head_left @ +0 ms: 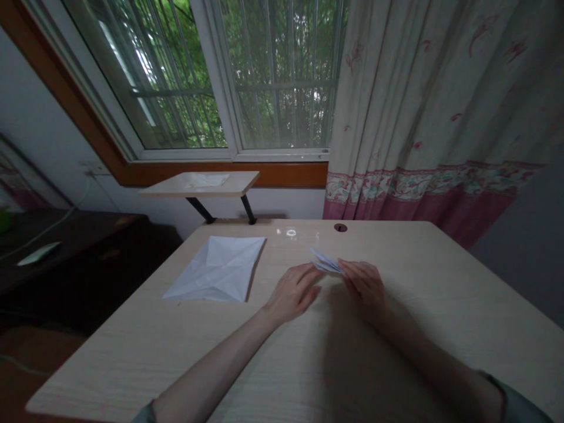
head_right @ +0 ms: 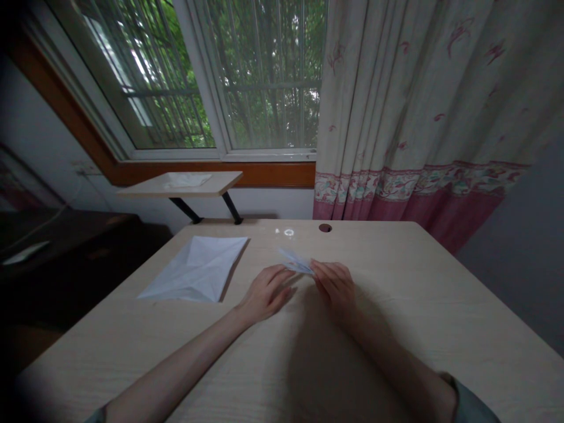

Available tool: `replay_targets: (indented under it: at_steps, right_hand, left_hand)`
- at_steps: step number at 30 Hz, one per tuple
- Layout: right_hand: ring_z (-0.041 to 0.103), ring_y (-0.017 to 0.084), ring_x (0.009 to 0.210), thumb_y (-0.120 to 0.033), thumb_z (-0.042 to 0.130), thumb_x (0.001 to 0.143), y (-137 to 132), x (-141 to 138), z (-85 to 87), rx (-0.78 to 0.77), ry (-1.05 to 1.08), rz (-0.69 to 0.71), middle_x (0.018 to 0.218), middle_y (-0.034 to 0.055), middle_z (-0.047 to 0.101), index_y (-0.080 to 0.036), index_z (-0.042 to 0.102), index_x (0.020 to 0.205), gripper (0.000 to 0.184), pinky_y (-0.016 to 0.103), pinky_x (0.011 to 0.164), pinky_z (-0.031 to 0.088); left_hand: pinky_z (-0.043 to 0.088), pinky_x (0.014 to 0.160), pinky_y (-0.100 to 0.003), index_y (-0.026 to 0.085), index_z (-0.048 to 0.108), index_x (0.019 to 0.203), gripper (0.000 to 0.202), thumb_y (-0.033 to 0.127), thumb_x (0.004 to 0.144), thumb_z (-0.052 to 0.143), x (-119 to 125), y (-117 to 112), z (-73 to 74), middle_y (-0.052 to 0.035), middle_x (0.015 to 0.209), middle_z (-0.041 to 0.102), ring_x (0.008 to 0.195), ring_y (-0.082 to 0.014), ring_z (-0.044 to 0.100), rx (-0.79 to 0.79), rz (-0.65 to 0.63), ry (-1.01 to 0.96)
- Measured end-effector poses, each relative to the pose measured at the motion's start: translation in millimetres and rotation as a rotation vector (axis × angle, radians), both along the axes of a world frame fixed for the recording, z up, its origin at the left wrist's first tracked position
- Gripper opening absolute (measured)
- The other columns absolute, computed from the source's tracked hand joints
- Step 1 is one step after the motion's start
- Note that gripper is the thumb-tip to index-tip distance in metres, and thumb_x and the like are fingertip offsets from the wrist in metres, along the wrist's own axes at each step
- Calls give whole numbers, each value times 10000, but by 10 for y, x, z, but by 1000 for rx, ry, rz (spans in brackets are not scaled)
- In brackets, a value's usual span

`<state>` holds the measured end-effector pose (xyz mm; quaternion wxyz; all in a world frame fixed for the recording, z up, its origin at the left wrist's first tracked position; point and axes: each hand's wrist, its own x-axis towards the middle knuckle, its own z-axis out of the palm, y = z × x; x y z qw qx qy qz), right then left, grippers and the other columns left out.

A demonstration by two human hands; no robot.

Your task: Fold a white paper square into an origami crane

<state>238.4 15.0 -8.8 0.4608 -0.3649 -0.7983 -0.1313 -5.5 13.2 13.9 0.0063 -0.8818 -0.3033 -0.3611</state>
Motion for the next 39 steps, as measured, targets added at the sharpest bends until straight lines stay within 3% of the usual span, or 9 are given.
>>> replay_targets:
  at_steps: [6, 11, 17, 24, 27, 31, 39]
  right_hand:
    - [606, 226, 1162, -162, 479, 983, 15, -6, 0, -65, -139, -51, 1292, 64, 653, -276, 480, 1390, 423, 485, 1090, 352]
    - [581, 215, 1193, -109, 428, 988, 29, -42, -6, -27, -279, -13, 1273, 46, 660, -281, 501, 1361, 417, 507, 1140, 306]
    - [580, 241, 1187, -71, 428, 958, 67, -57, -40, -76, -343, 33, 1287, 68, 642, -258, 531, 1338, 436, 533, 1124, 376]
    - [606, 244, 1128, -47, 459, 916, 131, -85, -101, -157, -408, 99, 1258, 65, 657, -252, 593, 1272, 432, 517, 1081, 451]
    - [605, 259, 1138, -64, 485, 913, 150, -96, -125, -145, -408, 104, 1228, 70, 674, -239, 647, 1186, 363, 543, 1060, 456]
    - [642, 272, 1075, -134, 526, 921, 158, -109, -111, -203, -378, 95, 1215, 89, 691, -219, 670, 1156, 288, 572, 998, 484]
    - [658, 234, 1068, -164, 496, 933, 144, -109, -72, -290, -318, 160, 1255, 92, 675, -225, 649, 1217, 329, 476, 970, 531]
  left_hand:
    - [533, 865, -378, 166, 609, 1150, 267, 175, 944, 440, -4, 10, -17, -126, 1094, 662, 1011, -228, 617, 50, 63, -8]
    - [521, 932, -402, 169, 555, 1250, 361, 134, 908, 441, -3, 29, -22, -135, 1211, 611, 1120, -247, 579, -3, 101, -9]
    - [504, 986, -410, 175, 556, 1171, 330, 108, 874, 429, 11, 46, -47, -120, 1199, 635, 1155, -240, 579, -74, 118, -50]
    - [509, 880, -401, 207, 598, 1220, 353, 153, 885, 501, 15, 69, -56, -79, 1033, 711, 980, -241, 629, -114, 315, 66]
    - [493, 841, -403, 226, 665, 1124, 287, 154, 879, 532, 18, 67, -52, -54, 940, 732, 933, -244, 614, -111, 327, 118]
    - [477, 842, -415, 221, 702, 1039, 238, 151, 868, 551, 25, 68, -54, -44, 955, 737, 937, -248, 595, -137, 319, 142]
    - [470, 844, -406, 223, 708, 1009, 245, 148, 860, 529, 33, 68, -51, -50, 919, 728, 917, -236, 593, -125, 325, 136]
